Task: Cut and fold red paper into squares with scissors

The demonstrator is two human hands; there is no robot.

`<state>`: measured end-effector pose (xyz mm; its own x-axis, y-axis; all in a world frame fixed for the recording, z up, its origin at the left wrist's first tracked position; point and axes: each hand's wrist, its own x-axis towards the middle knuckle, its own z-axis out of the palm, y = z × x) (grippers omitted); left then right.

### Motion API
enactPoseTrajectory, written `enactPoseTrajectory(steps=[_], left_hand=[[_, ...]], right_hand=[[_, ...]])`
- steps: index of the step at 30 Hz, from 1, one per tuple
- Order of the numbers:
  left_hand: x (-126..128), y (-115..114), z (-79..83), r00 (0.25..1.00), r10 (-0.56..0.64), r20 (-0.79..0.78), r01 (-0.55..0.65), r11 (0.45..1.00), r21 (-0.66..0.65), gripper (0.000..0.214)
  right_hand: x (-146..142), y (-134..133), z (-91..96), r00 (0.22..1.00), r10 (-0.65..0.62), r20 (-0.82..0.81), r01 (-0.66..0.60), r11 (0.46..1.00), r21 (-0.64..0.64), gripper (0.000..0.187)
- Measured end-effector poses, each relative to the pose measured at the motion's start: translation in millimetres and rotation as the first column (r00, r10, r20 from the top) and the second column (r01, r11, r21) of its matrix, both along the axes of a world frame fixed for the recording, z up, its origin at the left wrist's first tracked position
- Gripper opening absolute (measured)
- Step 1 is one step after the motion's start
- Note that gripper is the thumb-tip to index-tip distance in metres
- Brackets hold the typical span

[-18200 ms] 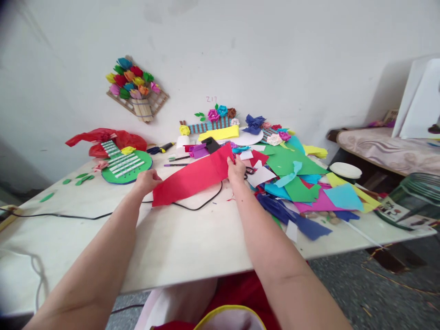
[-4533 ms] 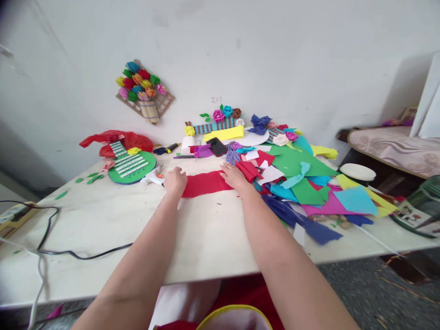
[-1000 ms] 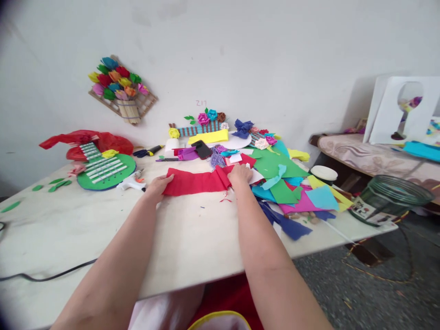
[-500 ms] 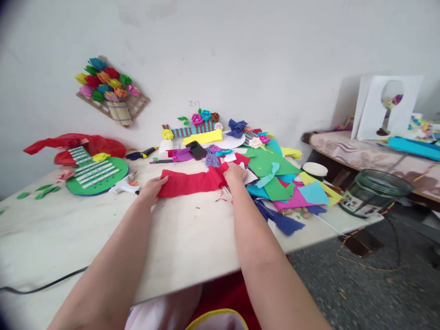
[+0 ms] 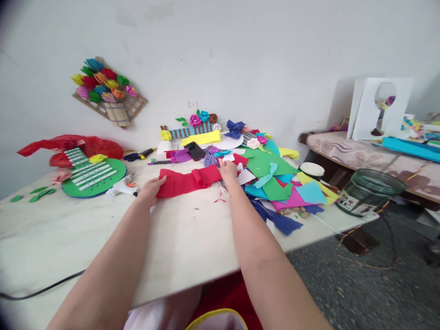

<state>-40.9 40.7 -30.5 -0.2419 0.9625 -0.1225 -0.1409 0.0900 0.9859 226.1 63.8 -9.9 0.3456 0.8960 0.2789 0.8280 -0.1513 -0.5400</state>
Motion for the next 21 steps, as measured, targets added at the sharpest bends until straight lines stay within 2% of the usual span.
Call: enactPoseTrajectory(steps=[3, 6, 13, 17, 21], left_hand=[[0.2, 0.8, -0.6, 1.000, -0.002, -0.007, 0.002, 1.000, -0.005, 0.018], [0.6, 1.0, -0.8, 1.000, 0.003, 0.000, -0.003, 1.000, -0.009, 0.019], [1.4, 0.0, 0.0, 1.000, 0.002, 0.000, -0.002, 1.000, -0.013, 0.016], [0.3, 1.8, -1.8, 0.999, 0.010, -0.031, -0.011, 1.000, -0.020, 0.019], [-1.1, 3.6, -3.7, 1.000, 0.007, -0.028, -0.008, 1.000, -0.012, 0.023]], right_hand=[[7.2, -4.9, 4.0, 0.993, -0.051, 0.107, 0.056, 0.997, -0.046, 0.034], [11.6, -8.3, 6.7, 0.970, -0.060, 0.234, 0.104, 0.978, -0.178, 0.036], [5.9, -12.6, 10.1, 0.940, 0.062, 0.335, 0.052, 0.946, -0.320, 0.036], [3.6, -16.3, 11.9, 0.909, 0.118, 0.401, 0.025, 0.943, -0.333, 0.034], [4.4, -16.3, 8.6, 0.891, 0.109, 0.440, 0.021, 0.960, -0.281, 0.032]])
